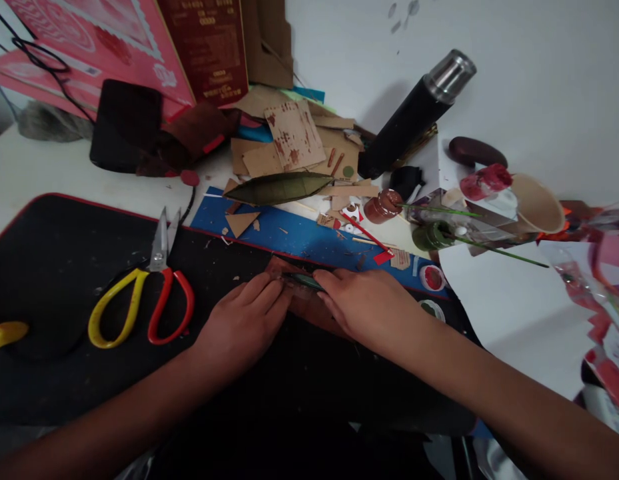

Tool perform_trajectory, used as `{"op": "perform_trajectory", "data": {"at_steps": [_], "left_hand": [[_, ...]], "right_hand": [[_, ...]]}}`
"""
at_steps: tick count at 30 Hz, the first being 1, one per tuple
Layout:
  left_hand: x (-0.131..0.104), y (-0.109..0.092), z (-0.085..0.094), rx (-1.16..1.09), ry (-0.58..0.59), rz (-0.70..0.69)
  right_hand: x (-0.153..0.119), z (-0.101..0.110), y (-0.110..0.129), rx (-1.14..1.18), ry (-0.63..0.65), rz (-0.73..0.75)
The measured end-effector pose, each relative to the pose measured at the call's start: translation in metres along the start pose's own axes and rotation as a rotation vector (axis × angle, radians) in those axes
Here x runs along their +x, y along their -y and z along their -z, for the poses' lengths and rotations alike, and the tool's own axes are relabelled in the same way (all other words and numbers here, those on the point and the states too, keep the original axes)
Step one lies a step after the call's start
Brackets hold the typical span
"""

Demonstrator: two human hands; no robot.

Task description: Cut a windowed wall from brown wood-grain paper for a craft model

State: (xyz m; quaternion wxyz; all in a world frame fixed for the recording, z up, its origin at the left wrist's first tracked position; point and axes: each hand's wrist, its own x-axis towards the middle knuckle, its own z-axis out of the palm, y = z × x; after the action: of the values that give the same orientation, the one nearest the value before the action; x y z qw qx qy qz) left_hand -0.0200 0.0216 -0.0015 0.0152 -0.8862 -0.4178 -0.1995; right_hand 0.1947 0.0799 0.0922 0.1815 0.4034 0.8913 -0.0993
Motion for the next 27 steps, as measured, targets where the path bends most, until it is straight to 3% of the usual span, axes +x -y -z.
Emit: {"op": "perform_trajectory", "data": {"at_steps": [21, 27], "left_hand": [[-0.001, 0.001, 0.002, -0.036, 0.023, 0.013], [0.001, 0.001, 0.003, -0.025, 0.013, 0.002]], "right_hand": [[-0.004, 0.021, 0.016, -0.102, 0.092, 0.014], [-0.008, 0.018, 0.014, -0.110, 0.108, -0.006]]}}
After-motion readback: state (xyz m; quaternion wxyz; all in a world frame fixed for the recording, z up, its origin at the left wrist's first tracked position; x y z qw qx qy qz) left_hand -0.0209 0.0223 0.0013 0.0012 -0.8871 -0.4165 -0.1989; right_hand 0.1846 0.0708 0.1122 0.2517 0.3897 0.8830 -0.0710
